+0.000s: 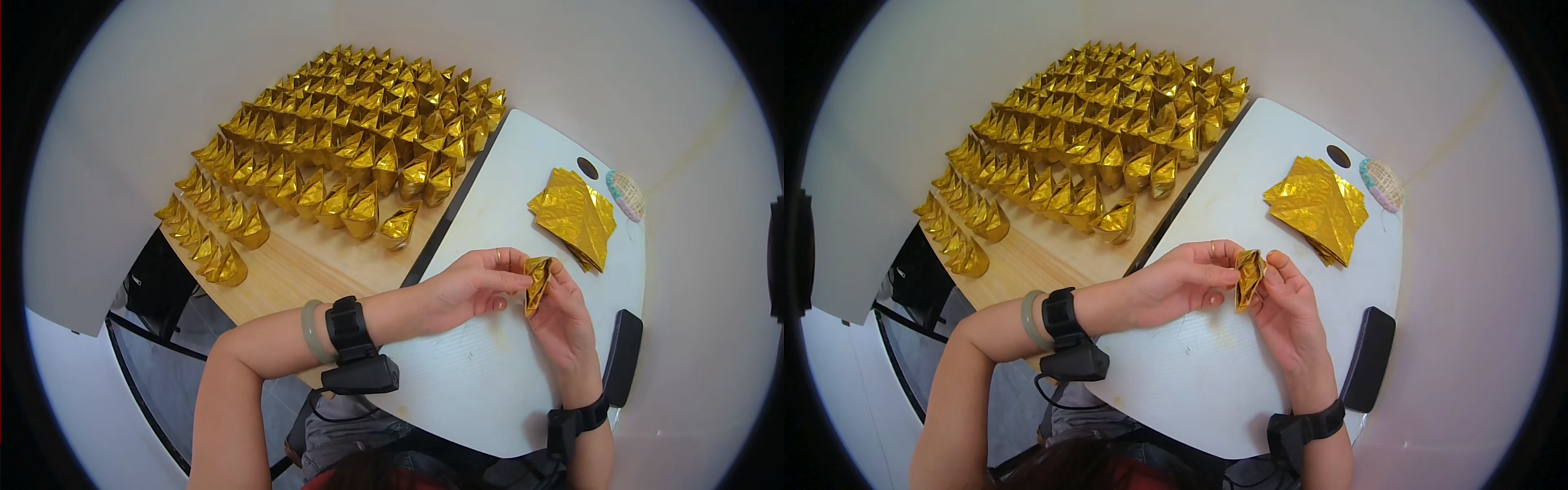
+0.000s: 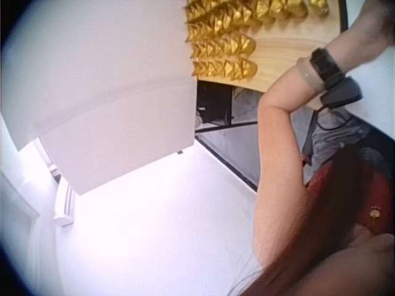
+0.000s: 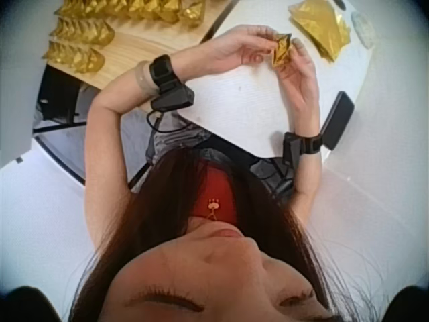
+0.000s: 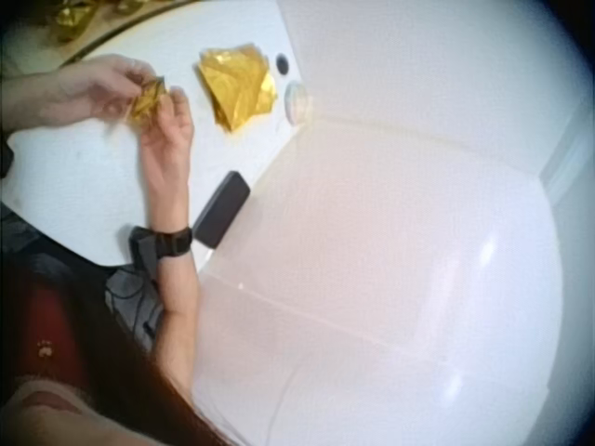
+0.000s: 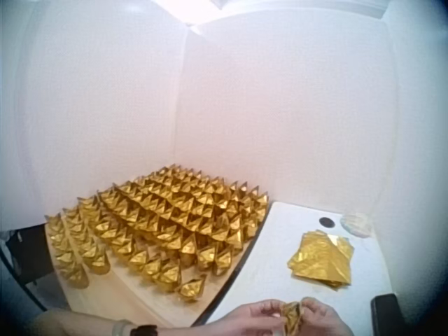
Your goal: Folding square gold paper into decorative ingot shapes.
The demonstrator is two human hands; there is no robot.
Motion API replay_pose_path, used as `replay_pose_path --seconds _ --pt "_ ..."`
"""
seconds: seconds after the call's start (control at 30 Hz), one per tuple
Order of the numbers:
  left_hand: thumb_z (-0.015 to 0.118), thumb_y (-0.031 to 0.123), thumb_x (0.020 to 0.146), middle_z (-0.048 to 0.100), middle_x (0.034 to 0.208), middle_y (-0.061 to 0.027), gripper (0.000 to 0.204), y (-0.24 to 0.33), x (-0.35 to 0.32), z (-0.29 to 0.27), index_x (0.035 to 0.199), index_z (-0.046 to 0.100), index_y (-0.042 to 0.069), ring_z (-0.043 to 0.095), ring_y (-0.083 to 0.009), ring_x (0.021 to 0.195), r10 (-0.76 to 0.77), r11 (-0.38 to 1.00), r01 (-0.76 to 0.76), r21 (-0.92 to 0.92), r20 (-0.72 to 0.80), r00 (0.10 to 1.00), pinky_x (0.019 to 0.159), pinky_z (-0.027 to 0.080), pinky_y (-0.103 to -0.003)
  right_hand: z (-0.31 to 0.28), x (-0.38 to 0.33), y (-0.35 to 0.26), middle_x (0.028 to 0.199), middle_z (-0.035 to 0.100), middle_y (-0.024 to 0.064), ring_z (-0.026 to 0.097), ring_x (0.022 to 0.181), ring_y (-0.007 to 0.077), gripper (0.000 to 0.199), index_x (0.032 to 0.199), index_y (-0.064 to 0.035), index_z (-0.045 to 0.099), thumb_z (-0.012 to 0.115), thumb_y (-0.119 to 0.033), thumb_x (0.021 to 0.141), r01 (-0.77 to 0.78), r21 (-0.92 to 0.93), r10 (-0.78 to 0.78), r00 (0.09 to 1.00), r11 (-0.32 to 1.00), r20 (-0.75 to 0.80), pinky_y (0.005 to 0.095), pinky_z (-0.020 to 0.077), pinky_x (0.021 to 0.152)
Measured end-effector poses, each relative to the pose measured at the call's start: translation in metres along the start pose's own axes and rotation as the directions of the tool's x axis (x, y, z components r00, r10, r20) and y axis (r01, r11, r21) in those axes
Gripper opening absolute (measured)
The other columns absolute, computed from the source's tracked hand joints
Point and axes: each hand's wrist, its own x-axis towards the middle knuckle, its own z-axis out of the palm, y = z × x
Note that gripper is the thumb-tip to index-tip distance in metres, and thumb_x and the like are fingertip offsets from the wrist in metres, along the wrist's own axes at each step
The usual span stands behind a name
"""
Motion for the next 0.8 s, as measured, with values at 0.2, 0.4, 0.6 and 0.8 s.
replay_pose_path --seconds 0.2,0.4,0.6,0.8 --pt "0.064 0.014 0.09 0.061 0.103 -0.0024 0.024 -0.0006 0.0039 0.0038 0.11 0.054 0.006 0.059 -0.0092 0.093 0.016 0.977 -0.005 0.215 -0.051 0.999 0.076 0.049 -0.025 -0.0079 -0.0003 0.0009 0.104 0.064 0.0061 0.063 0.093 0.012 0.023 0.113 -0.0056 0.055 0.062 -0.004 0.09 0.007 -0.04 -0.007 1.0 0.999 0.008 0.0245 0.0524 0.083" --pt "0.063 0.013 0.091 0.061 0.104 -0.0056 0.022 -0.0016 0.0036 0.0057 0.108 0.053 0.003 0.06 -0.011 0.092 0.051 0.954 -0.016 0.298 -0.109 0.993 0.077 0.051 -0.026 -0.0096 -0.0006 0.0002 0.102 0.064 0.0065 0.062 0.091 0.0117 0.019 0.109 -0.006 0.056 0.061 -0.003 0.091 -0.026 -0.028 0.028 0.998 0.999 0.056 0.0243 0.0523 0.081" --pt "0.061 0.007 0.09 0.06 0.103 -0.0063 0.025 -0.0044 0.0064 0.0046 0.113 0.051 0.001 0.06 -0.0103 0.089 0.14 0.939 -0.089 0.332 -0.132 0.981 0.077 0.05 -0.023 -0.0036 -0.0004 0.0025 0.103 0.062 0.0066 0.061 0.092 0.0121 0.016 0.106 -0.0054 0.057 0.061 -0.003 0.091 -0.004 -0.031 0.004 1.0 1.0 -0.021 0.0243 0.0516 0.082" --pt "0.061 0.002 0.087 0.056 0.112 -0.0075 0.036 -0.0031 0.0042 0.0085 0.121 0.049 -0.001 0.058 -0.0098 0.092 0.183 0.93 -0.118 0.348 -0.158 0.97 0.077 0.049 -0.022 -0.0048 0.0005 0.0034 0.103 0.062 0.0063 0.06 0.094 0.0127 0.014 0.104 -0.0044 0.057 0.06 -0.002 0.091 0.01 -0.024 -0.011 0.999 1.0 -0.038 0.0251 0.0514 0.085"
